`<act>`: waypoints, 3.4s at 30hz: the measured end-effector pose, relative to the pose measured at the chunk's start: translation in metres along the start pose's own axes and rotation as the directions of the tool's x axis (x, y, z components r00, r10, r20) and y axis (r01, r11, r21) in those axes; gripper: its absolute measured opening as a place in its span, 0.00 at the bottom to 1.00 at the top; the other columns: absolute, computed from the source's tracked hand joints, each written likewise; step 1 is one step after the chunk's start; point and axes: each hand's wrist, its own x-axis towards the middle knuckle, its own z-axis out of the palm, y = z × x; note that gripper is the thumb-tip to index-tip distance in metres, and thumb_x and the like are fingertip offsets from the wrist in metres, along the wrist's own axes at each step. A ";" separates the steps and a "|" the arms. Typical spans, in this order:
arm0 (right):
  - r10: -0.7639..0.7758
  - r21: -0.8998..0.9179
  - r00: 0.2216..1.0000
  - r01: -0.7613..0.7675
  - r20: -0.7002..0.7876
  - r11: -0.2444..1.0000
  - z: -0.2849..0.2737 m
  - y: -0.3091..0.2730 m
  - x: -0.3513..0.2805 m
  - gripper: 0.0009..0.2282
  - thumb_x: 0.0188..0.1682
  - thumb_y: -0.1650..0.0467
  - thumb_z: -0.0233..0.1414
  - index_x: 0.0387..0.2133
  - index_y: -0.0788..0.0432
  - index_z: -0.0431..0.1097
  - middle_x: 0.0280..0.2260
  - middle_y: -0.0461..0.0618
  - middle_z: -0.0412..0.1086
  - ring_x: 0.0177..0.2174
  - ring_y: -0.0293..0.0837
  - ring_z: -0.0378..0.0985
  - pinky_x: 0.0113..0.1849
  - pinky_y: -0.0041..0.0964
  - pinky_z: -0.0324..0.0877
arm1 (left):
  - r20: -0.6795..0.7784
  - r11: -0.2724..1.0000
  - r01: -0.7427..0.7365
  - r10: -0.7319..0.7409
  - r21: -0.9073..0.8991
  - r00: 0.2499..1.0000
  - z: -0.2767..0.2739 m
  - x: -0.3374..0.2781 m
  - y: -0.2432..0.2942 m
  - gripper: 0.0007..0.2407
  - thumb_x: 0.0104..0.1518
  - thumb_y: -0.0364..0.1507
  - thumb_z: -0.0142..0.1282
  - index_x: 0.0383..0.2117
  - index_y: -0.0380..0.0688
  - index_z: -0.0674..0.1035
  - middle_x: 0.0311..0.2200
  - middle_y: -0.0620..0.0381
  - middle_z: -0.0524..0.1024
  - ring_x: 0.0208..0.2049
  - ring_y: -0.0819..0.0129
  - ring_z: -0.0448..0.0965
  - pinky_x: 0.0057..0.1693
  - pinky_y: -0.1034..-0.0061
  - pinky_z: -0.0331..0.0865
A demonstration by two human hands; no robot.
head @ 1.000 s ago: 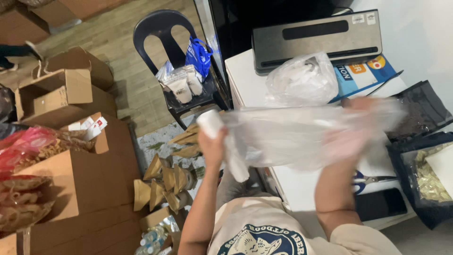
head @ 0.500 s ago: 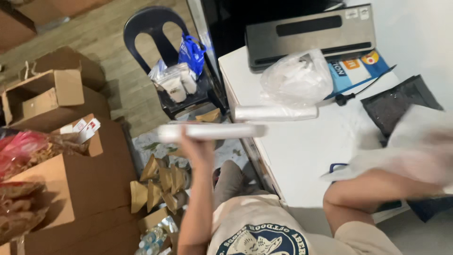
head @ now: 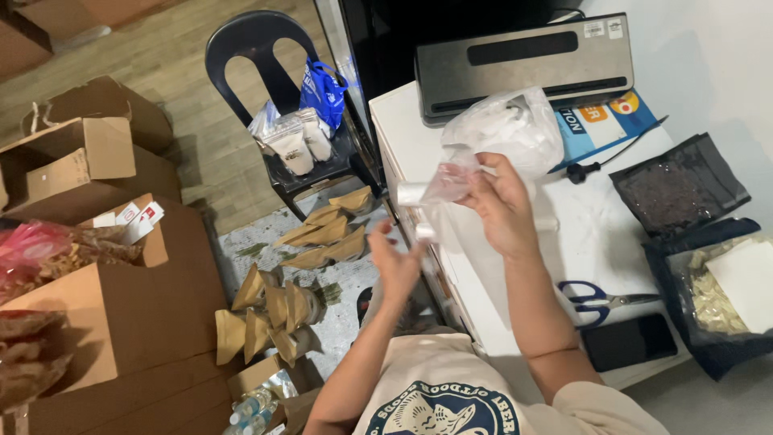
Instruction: The person prepares plastic packaging materials by separating and rolling them by hand.
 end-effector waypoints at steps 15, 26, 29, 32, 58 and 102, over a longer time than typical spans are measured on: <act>0.088 -0.110 0.985 -0.072 0.152 0.991 0.049 0.064 0.017 0.06 0.56 0.72 0.52 0.43 0.62 0.66 0.34 0.54 0.74 0.35 0.40 0.80 0.44 0.42 0.78 | -0.087 0.934 -0.357 0.355 -0.004 0.931 -0.078 0.046 0.128 0.18 0.50 0.28 0.72 0.47 0.50 0.81 0.20 0.64 0.73 0.27 0.71 0.72 0.43 0.76 0.72; 0.094 0.087 0.995 -0.092 -0.027 0.992 0.057 0.052 0.018 0.07 0.56 0.70 0.53 0.40 0.64 0.73 0.29 0.46 0.71 0.30 0.38 0.81 0.37 0.34 0.81 | -0.063 0.948 -0.317 0.315 -0.036 0.947 -0.087 0.026 0.114 0.08 0.48 0.28 0.74 0.27 0.50 0.83 0.23 0.63 0.82 0.29 0.75 0.80 0.44 0.76 0.73; 0.087 0.102 0.996 -0.084 -0.029 0.991 0.058 0.054 0.019 0.08 0.56 0.70 0.53 0.40 0.65 0.72 0.29 0.47 0.70 0.31 0.40 0.80 0.36 0.37 0.81 | -0.129 0.971 -0.195 0.178 -0.136 0.976 -0.087 0.027 0.099 0.13 0.41 0.26 0.79 0.25 0.45 0.80 0.18 0.64 0.74 0.24 0.77 0.72 0.38 0.80 0.69; 0.073 0.111 0.996 -0.066 -0.058 0.992 0.055 0.057 0.020 0.07 0.56 0.70 0.52 0.38 0.64 0.70 0.29 0.45 0.69 0.30 0.38 0.80 0.35 0.34 0.81 | -0.080 0.981 -0.127 0.117 -0.143 0.990 -0.092 0.023 0.100 0.12 0.45 0.26 0.76 0.35 0.43 0.84 0.16 0.64 0.66 0.22 0.81 0.63 0.34 0.84 0.64; 0.300 -0.203 0.862 -0.235 0.408 0.950 0.057 0.046 0.008 0.31 0.39 0.74 0.68 0.56 0.61 0.60 0.34 0.48 0.76 0.32 0.31 0.79 0.38 0.23 0.78 | -0.007 0.943 -0.291 0.294 -0.164 0.956 -0.101 0.026 0.102 0.24 0.36 0.26 0.80 0.14 0.44 0.63 0.23 0.60 0.66 0.26 0.71 0.65 0.37 0.76 0.58; 0.320 0.029 0.877 -0.353 0.358 0.935 0.079 0.012 0.001 0.21 0.38 0.73 0.63 0.45 0.55 0.63 0.20 0.42 0.67 0.18 0.33 0.74 0.19 0.20 0.66 | -0.177 0.962 0.145 -0.188 -0.231 0.966 -0.113 0.052 0.037 0.06 0.62 0.33 0.58 0.32 0.50 0.84 0.29 0.56 0.81 0.32 0.71 0.75 0.44 0.69 0.70</act>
